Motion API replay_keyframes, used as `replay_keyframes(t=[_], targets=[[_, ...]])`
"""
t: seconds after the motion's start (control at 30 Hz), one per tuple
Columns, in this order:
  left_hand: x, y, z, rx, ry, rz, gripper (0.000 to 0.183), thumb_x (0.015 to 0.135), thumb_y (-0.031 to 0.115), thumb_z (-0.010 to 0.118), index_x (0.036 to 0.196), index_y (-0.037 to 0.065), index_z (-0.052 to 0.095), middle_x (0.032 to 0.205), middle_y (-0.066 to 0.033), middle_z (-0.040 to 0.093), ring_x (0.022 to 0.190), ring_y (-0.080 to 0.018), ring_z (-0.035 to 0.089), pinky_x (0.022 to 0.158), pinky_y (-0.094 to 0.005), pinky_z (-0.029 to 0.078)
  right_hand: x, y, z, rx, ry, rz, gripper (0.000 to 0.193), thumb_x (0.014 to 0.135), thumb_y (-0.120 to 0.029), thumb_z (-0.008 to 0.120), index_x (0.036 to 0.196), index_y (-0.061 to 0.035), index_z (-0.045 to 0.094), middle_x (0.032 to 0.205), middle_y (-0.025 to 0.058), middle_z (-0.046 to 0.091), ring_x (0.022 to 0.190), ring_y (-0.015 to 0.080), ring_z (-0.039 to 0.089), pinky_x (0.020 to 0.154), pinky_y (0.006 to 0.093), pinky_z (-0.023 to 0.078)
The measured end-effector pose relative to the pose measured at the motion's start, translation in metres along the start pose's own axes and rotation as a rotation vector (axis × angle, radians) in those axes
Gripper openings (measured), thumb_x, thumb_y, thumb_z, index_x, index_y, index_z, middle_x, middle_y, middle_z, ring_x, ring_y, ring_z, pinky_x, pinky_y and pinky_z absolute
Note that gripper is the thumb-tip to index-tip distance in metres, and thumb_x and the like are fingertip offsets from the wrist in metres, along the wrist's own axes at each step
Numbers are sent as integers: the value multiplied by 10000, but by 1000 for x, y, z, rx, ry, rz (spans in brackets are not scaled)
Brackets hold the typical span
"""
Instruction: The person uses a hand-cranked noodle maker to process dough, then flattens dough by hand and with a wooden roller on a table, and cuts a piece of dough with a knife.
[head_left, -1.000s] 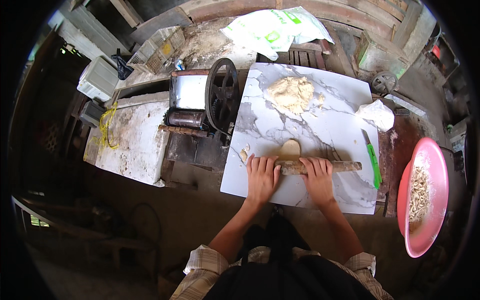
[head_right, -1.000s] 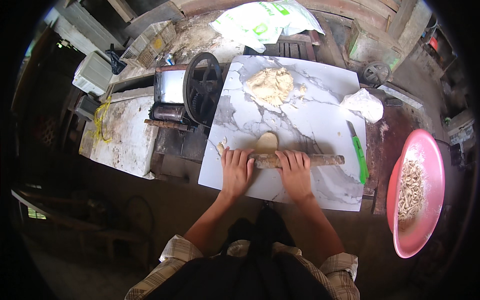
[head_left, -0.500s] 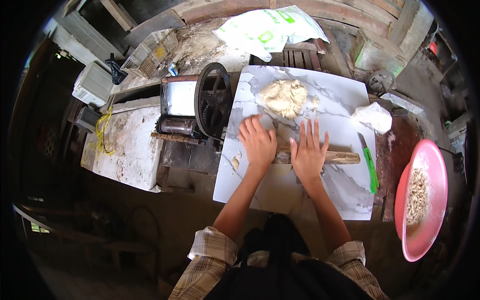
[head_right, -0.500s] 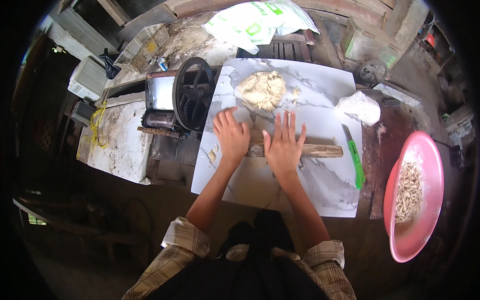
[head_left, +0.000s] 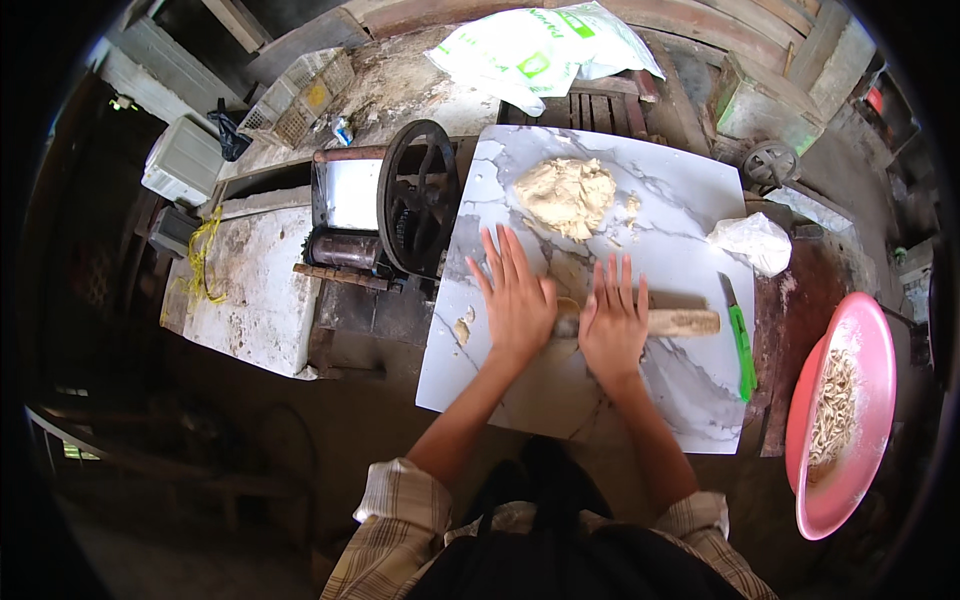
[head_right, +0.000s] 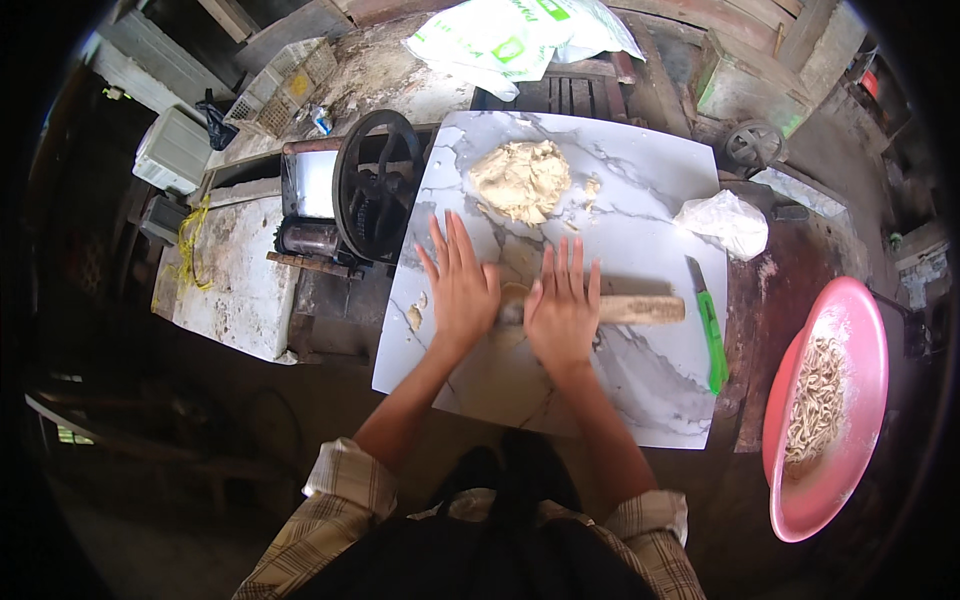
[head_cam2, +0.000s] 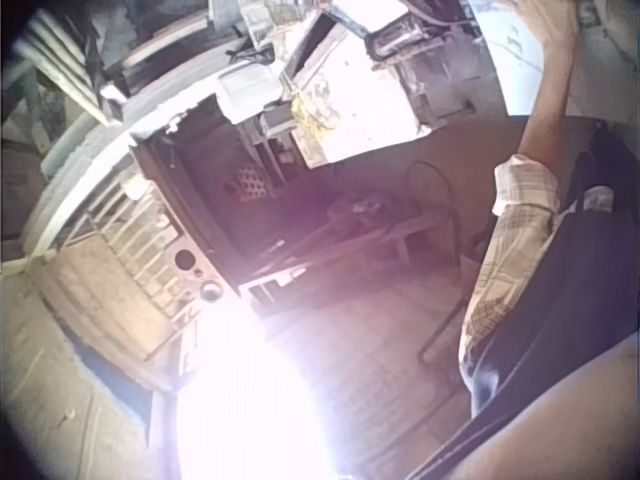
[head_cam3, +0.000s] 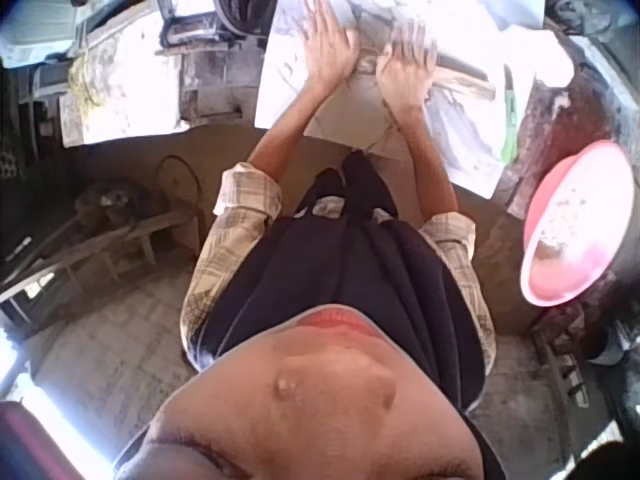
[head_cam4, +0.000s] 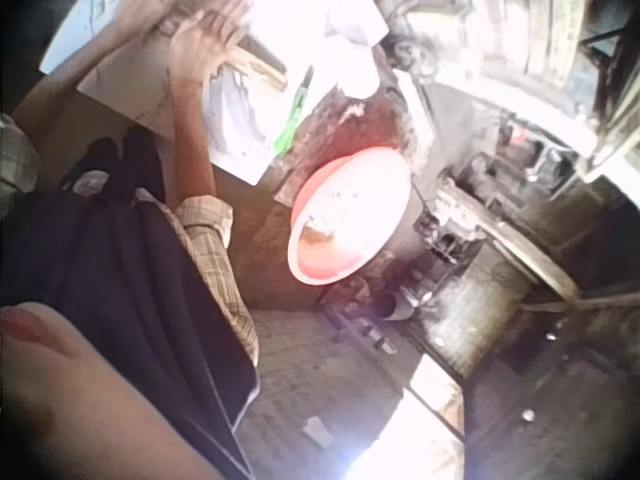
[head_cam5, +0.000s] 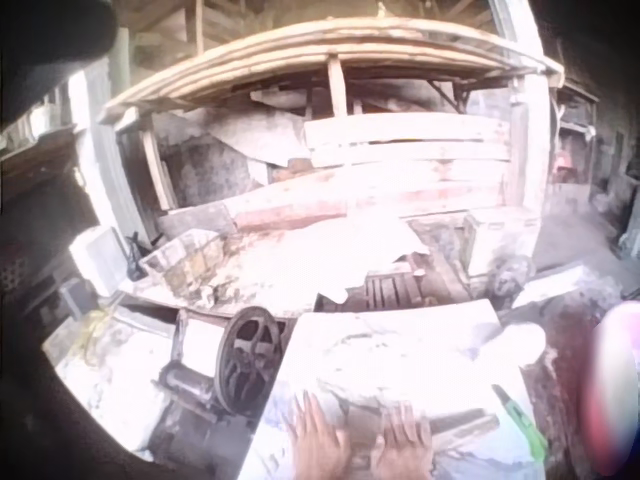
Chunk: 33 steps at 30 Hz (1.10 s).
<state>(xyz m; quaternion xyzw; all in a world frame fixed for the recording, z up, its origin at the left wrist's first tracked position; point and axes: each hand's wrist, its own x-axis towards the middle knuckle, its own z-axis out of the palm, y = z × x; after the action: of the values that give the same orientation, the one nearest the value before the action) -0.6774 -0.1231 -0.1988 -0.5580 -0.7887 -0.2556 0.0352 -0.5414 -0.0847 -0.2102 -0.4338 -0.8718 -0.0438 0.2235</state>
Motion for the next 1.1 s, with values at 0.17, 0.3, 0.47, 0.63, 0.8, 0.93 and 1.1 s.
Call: replay_keyframes(t=[0.17,0.3,0.47,0.63,0.8,0.93,1.1], targets=[[54,-10,13,18,167,-69,676,851,186,417,1376,-170,182,1476,-296,180,1420,-388,27,1108,-581,3,42,-1,10,-55,106,55,487,880,-186,435,1301,57,466,1424,204,382,1363,291,313,1117,484,204],[-6,-4,14,19,-29,-81,678,862,195,406,1384,-165,167,1462,-297,228,1418,-395,56,1108,-585,29,-4,-1,4,1,15,2,470,874,-163,445,1286,62,475,1407,205,402,1351,291,333,1113,463,226],[-35,-5,0,-33,-70,-33,698,846,191,419,1387,-165,158,1454,-301,244,1418,-385,76,1114,-576,36,-31,-5,-9,157,-30,-3,469,886,-141,428,1311,57,443,1418,203,384,1352,292,330,1110,420,253],[40,-5,9,-59,77,-24,716,831,187,425,1386,-171,148,1459,-302,230,1422,-374,68,1120,-565,23,38,6,8,48,81,8,491,884,-164,440,1313,75,426,1417,215,379,1358,299,319,1113,422,246],[31,-10,18,-8,77,-85,724,836,197,419,1382,-183,132,1470,-304,196,1423,-380,15,1114,-574,3,29,0,11,-35,87,42,485,886,-192,430,1285,83,465,1409,211,399,1373,272,297,1128,436,206],[4,-10,17,60,-24,-102,725,842,210,418,1385,-178,133,1472,-300,201,1423,-380,24,1112,-580,5,-5,-1,14,-18,11,15,453,872,-188,443,1248,48,530,1394,194,430,1368,270,310,1117,449,226],[39,-12,18,-91,92,-116,679,857,193,410,1387,-157,171,1468,-275,237,1418,-389,56,1109,-583,15,33,0,15,-90,57,45,452,892,-198,411,1255,48,524,1416,180,407,1391,266,257,1131,451,182]])
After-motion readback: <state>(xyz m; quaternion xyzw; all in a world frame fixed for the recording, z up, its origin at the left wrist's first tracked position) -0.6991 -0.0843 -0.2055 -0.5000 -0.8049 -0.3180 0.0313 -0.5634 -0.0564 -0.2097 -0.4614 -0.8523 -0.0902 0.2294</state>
